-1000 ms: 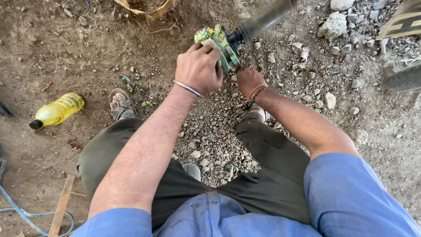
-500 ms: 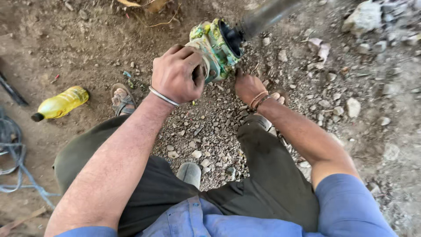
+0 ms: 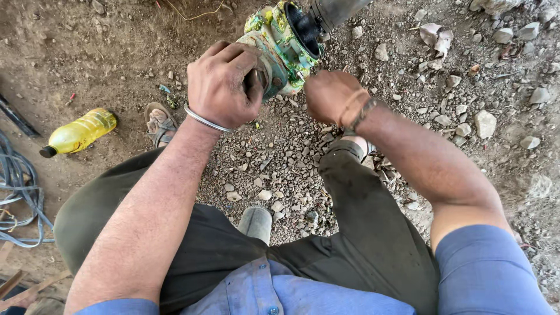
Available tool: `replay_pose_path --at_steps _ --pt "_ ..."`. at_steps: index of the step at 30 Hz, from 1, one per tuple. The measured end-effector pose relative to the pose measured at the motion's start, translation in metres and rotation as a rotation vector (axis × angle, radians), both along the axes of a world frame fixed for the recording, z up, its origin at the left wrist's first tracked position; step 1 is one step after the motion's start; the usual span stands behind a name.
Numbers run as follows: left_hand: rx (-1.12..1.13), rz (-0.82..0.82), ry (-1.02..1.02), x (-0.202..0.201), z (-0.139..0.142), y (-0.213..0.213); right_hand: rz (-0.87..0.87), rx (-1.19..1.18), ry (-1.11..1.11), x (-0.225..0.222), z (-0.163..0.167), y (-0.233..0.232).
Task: The person sits on the ground and works on a green water pump, fitting a rubber connector into the pump inlet and pressing it into place. They use a spanner to tighten bolts on the pump flange, reposition the pump, and handle a plastic impeller cover and other pump parts.
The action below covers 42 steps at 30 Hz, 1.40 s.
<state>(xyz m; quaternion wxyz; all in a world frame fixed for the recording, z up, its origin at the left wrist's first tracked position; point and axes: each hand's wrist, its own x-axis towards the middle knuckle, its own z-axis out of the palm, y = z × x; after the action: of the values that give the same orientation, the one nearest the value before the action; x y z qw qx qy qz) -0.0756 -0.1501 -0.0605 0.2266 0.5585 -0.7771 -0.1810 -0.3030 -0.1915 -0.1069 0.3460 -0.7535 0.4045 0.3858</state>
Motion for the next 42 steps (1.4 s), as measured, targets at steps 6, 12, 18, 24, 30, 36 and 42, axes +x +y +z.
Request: replay_pose_path --at_steps 6,12,18,24,30,36,42 --pt "-0.024 -0.011 0.002 -0.002 0.003 -0.003 0.025 0.203 0.045 0.037 0.008 -0.049" --pt "0.007 -0.019 -0.024 -0.003 0.001 -0.003 0.047 0.193 0.033 0.034 -0.002 -0.043" --pt "0.034 -0.025 -0.021 -0.001 0.000 -0.003 0.132 -0.052 -0.140 0.010 -0.011 0.012" --pt "-0.004 -0.037 0.005 0.001 -0.005 -0.001 0.028 -0.242 -0.286 -0.049 -0.055 0.041" --pt "0.014 -0.062 -0.019 0.000 -0.012 -0.001 0.162 -0.561 -0.314 -0.052 -0.116 0.049" --pt "0.001 -0.039 0.000 -0.001 -0.004 -0.002 -0.066 -0.324 -0.208 -0.058 -0.101 0.039" --pt "0.025 -0.046 0.036 -0.001 -0.004 -0.005 -0.114 -0.143 -0.101 -0.057 -0.050 0.033"
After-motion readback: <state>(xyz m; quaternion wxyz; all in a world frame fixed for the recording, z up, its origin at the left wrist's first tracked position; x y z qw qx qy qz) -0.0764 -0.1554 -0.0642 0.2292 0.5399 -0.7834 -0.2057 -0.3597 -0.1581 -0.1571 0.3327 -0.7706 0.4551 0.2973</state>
